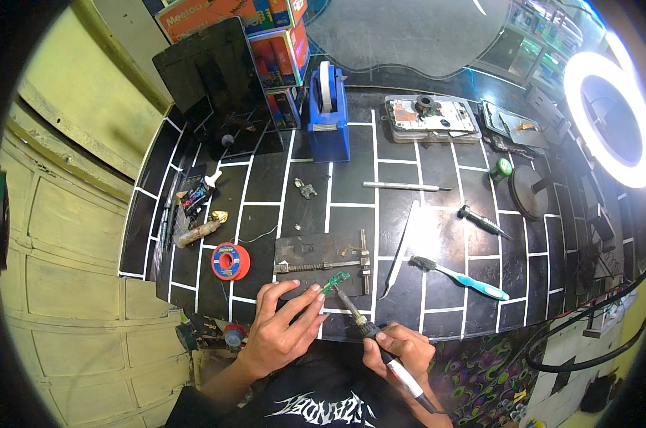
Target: The person secures a small green circuit board in a bench vise and uses a soldering iron and solder wire to apply solder to several points on the board. The person then removes the board from the vise and continues to solder a small component held in hand.
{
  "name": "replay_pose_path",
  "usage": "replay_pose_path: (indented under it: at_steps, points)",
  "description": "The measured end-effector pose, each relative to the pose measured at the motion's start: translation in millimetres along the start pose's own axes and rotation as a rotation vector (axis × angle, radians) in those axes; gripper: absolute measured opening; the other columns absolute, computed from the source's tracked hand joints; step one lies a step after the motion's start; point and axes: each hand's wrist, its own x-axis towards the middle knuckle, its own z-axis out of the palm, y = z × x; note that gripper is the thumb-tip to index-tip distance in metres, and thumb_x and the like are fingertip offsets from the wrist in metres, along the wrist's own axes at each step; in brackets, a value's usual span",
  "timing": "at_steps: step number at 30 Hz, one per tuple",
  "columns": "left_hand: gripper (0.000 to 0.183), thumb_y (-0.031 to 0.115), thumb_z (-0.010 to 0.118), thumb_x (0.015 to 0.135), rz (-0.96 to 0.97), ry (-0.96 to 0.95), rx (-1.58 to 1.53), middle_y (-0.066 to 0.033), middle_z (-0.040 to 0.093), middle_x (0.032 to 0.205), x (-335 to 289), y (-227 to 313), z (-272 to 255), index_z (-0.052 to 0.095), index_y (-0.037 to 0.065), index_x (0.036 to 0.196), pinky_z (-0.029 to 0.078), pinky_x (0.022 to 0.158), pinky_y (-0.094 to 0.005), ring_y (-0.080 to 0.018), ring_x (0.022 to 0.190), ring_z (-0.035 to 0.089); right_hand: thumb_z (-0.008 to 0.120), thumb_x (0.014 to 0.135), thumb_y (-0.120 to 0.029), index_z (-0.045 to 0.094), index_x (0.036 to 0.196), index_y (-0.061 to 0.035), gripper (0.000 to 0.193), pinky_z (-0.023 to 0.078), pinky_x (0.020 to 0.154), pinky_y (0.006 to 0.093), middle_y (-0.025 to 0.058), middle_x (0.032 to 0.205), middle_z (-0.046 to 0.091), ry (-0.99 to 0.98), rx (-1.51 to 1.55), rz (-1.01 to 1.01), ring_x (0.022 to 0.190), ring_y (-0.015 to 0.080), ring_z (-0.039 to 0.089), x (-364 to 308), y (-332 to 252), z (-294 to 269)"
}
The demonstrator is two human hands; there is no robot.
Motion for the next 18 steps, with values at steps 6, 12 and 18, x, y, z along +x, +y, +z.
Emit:
replay_pose_path:
  at_steps: [6, 12, 18]
  points:
    - [0.036, 0.015, 0.075, 0.082, -0.003, 0.004, 0.004, -0.0093, 0.064, 0.127, -0.1, 0.2, 0.5, 0.071, 0.000, 0.115, 0.045, 0.094, -0.0496, -0.0333, 0.115, 0.052, 0.081, 0.077, -0.003, 0.052, 0.089, -0.0048, 0.032, 0.053, 0.050, 0.0295, 0.0107, 0.066, 0.063, 0.017, -0.009, -0.006, 0.053, 0.0223, 0.066, -2.0, 1.0, 0.8]
    - [0.036, 0.015, 0.075, 0.082, -0.003, 0.006, 0.001, -0.0092, 0.064, 0.127, 0.1, 0.3, -0.1, 0.071, 0.000, 0.115, 0.045, 0.094, -0.0495, -0.0334, 0.115, 0.052, 0.081, 0.077, -0.003, 0.051, 0.089, -0.0045, 0.033, 0.053, 0.050, 0.0298, 0.0110, 0.068, 0.063, 0.011, 0.039, -0.002, 0.053, 0.0226, 0.066, -2.2, 1.9, 0.5]
    - [0.036, 0.015, 0.076, 0.082, -0.001, 0.003, 0.004, -0.0094, 0.064, 0.127, 0.9, 0.8, -0.6, 0.071, 0.000, 0.115, 0.045, 0.093, -0.0492, -0.0335, 0.115, 0.052, 0.081, 0.077, -0.002, 0.050, 0.091, -0.0045, 0.034, 0.052, 0.049, 0.0293, 0.0103, 0.068, 0.062, -0.014, 0.026, -0.011, 0.052, 0.0222, 0.065, 3.6, -1.7, -0.4]
